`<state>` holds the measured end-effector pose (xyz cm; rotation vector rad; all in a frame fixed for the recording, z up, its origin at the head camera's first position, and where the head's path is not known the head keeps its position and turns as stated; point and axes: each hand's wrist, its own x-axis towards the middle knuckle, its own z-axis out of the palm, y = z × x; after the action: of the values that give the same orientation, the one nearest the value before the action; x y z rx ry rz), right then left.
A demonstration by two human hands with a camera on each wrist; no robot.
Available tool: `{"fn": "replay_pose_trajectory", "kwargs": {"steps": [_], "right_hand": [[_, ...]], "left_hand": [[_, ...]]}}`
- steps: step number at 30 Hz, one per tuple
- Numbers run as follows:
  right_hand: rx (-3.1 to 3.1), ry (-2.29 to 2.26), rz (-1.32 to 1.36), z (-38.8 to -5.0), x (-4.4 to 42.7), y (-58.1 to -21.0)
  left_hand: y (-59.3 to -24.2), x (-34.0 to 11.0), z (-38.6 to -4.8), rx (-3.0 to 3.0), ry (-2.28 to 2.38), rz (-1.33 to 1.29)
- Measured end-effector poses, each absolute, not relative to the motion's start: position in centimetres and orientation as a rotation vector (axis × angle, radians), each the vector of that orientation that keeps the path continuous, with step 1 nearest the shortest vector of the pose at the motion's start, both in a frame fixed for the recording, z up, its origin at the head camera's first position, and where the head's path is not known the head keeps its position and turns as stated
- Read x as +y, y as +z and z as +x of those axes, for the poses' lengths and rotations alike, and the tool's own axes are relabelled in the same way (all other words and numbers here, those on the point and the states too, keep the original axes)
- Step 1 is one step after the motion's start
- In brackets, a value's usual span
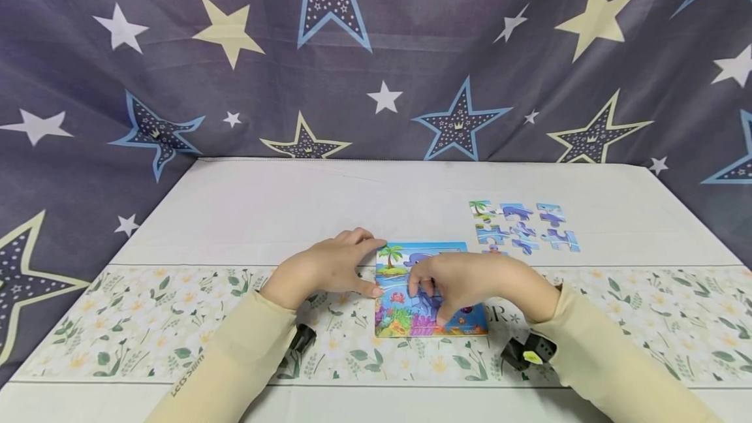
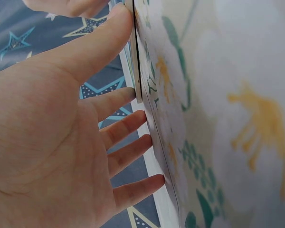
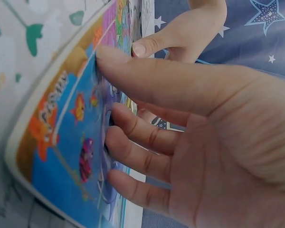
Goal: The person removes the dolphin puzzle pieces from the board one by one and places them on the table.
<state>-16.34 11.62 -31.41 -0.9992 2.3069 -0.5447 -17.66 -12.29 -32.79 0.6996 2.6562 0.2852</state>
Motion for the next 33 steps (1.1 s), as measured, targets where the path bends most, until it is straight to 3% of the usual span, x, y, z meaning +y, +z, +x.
{"fn": "replay_pose_trajectory", "kwargs": {"steps": [33], "right_hand": [[2.264,-0.579,-1.086,-16.50,11.74,-31.45]], "left_hand": [[-32.74,-12.34,-17.65,2.654,0.288,0.696]]}}
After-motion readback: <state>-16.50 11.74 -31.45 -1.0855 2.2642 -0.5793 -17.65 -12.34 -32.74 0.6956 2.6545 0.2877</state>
